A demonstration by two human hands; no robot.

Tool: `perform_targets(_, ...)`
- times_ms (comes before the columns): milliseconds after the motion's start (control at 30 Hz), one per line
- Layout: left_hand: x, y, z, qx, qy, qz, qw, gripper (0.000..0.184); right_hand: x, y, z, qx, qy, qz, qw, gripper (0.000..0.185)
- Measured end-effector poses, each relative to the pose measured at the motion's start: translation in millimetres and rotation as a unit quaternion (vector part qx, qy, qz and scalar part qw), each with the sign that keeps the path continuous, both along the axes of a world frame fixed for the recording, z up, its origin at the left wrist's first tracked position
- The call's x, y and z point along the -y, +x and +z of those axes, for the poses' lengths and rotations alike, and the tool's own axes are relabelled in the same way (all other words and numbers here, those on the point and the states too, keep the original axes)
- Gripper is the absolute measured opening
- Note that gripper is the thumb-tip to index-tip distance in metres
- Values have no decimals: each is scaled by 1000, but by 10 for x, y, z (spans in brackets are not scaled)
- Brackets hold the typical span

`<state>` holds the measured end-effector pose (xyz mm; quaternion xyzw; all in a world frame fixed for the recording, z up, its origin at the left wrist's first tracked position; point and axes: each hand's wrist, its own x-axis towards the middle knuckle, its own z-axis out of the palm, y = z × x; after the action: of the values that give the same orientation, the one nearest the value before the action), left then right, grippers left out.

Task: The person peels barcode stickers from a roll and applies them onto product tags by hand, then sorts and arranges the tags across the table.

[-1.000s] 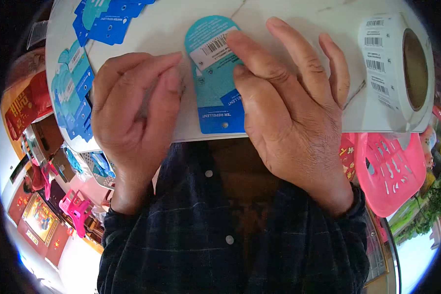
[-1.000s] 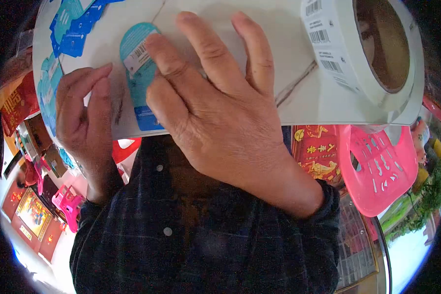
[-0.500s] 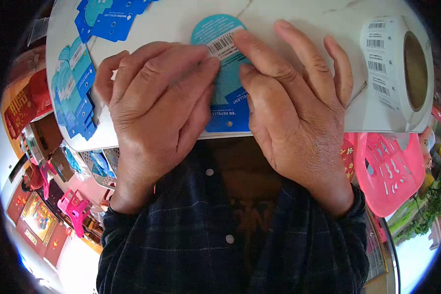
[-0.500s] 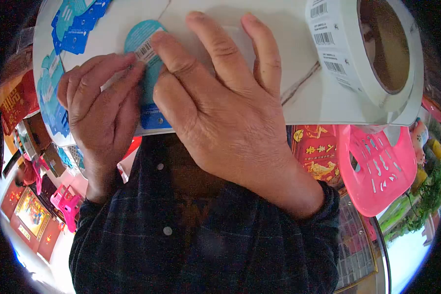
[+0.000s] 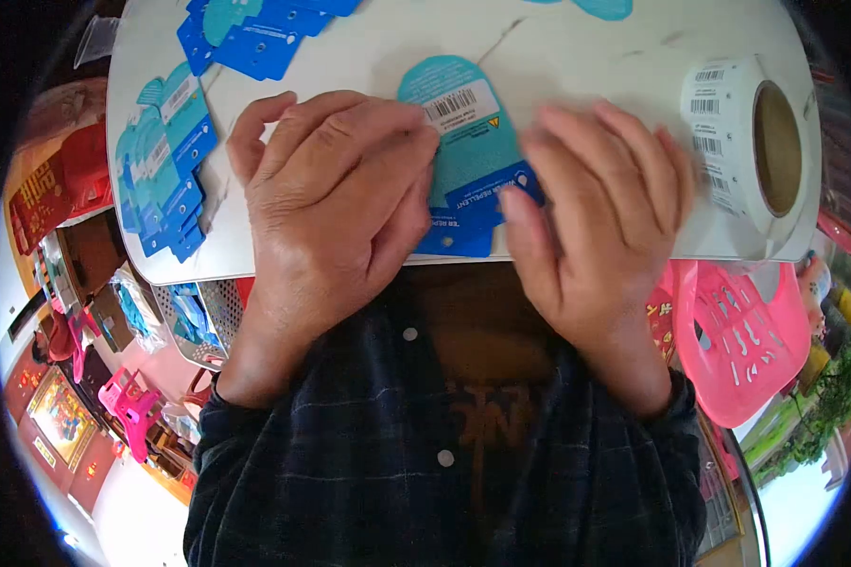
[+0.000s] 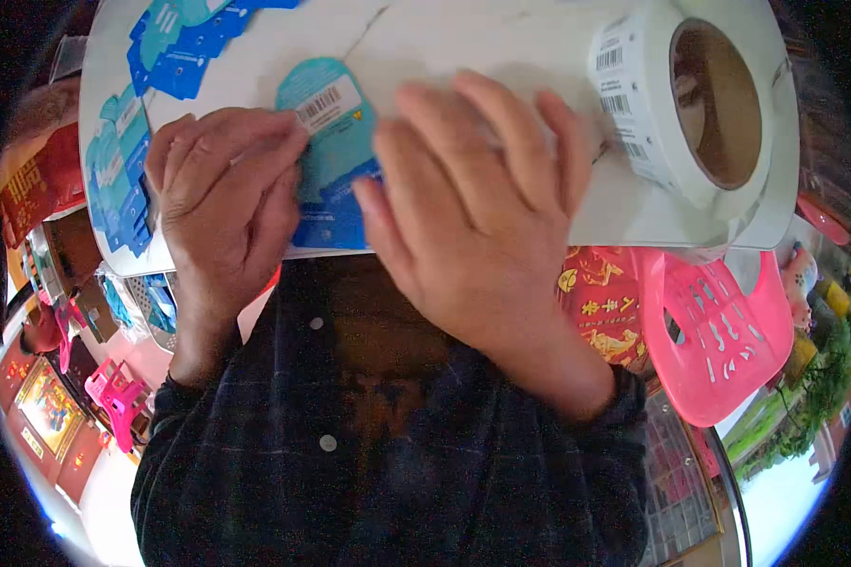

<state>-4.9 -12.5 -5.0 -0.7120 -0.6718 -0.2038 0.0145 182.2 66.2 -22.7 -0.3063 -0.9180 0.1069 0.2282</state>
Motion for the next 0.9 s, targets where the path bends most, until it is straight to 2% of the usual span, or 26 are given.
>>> perform_targets(100, 18, -2, -12, 24, 1, -4, 1000, 25, 27, 65, 78, 30, -26, -63, 997, 38)
perform_targets(300, 22, -31, -41, 70, 5, -18, 997, 26, 64, -13, 96, 23, -42, -31, 998, 40)
perform_targets(467, 46, -57, -68, 107, 9, -12, 994, 27, 28, -18, 14, -42, -71, -24, 996, 40)
perform_targets(600, 21, -86, -85, 230, 40, 5, 972, 28, 19, -57, -22, -98, -88, -41, 990, 37)
perform_targets(800, 31, -110, -99, 243, 47, -8, 969, 29, 45, -78, 32, -131, -149, -46, 979, 30)
perform_targets(900, 49, -120, -111, 322, 85, 0, 943, 28, 106, -83, 142, -246, -362, -87, 895, 29)
